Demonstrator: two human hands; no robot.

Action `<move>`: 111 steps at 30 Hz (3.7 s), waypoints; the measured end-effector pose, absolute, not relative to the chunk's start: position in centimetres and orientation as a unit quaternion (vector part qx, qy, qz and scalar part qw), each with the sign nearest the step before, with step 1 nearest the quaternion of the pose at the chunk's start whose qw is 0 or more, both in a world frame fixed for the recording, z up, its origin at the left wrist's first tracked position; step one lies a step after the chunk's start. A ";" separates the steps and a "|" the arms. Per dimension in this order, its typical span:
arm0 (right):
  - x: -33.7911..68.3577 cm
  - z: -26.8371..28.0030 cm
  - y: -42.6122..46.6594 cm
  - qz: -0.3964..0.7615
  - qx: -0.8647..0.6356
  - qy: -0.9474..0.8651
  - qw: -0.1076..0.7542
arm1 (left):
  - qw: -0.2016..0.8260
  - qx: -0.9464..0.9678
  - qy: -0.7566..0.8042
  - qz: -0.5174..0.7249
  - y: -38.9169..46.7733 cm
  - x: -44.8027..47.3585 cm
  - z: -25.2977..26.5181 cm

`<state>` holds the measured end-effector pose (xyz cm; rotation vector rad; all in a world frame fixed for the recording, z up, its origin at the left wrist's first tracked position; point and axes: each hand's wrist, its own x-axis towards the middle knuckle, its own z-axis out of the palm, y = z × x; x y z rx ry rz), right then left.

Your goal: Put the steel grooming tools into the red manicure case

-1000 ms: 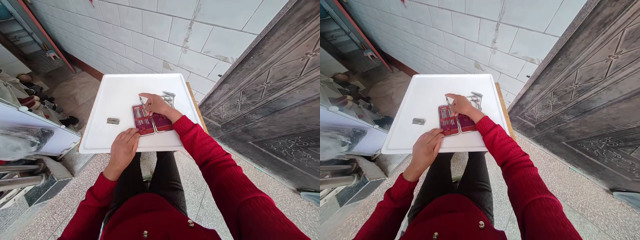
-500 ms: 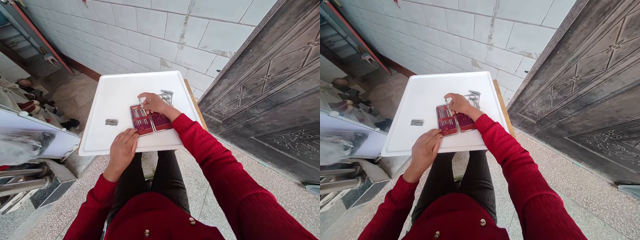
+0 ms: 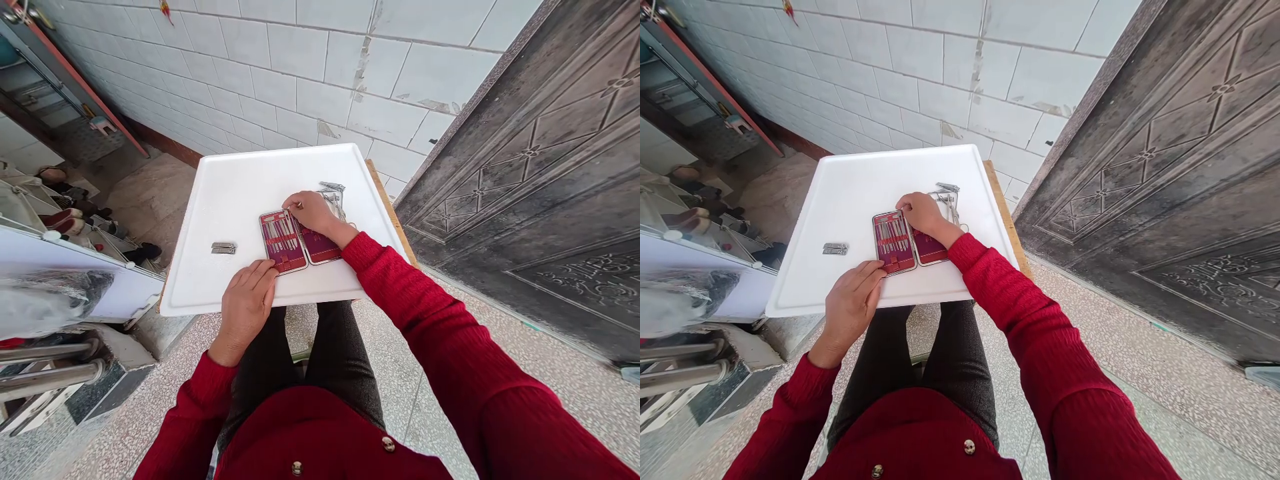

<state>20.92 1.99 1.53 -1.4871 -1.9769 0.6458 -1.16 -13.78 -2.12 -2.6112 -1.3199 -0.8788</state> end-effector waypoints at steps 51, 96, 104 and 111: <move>3.8 6.1 -4.2 -0.038 -0.364 -0.923 -0.117 | 0.058 -0.861 -0.424 -0.276 -14.9 -0.6 -2.6; 20.2 5.5 -7.6 -0.001 -0.387 -0.921 -0.043 | 0.054 -0.857 -0.429 -0.281 -14.1 -0.7 -2.6; 20.6 5.9 -8.2 -0.039 -0.354 -0.928 -0.107 | 0.049 -0.856 -0.433 -0.279 -14.1 -0.6 -2.7; 20.3 6.7 -8.6 -0.018 -0.347 -0.928 -0.132 | 0.048 -0.855 -0.431 -0.286 -14.1 -0.6 -2.8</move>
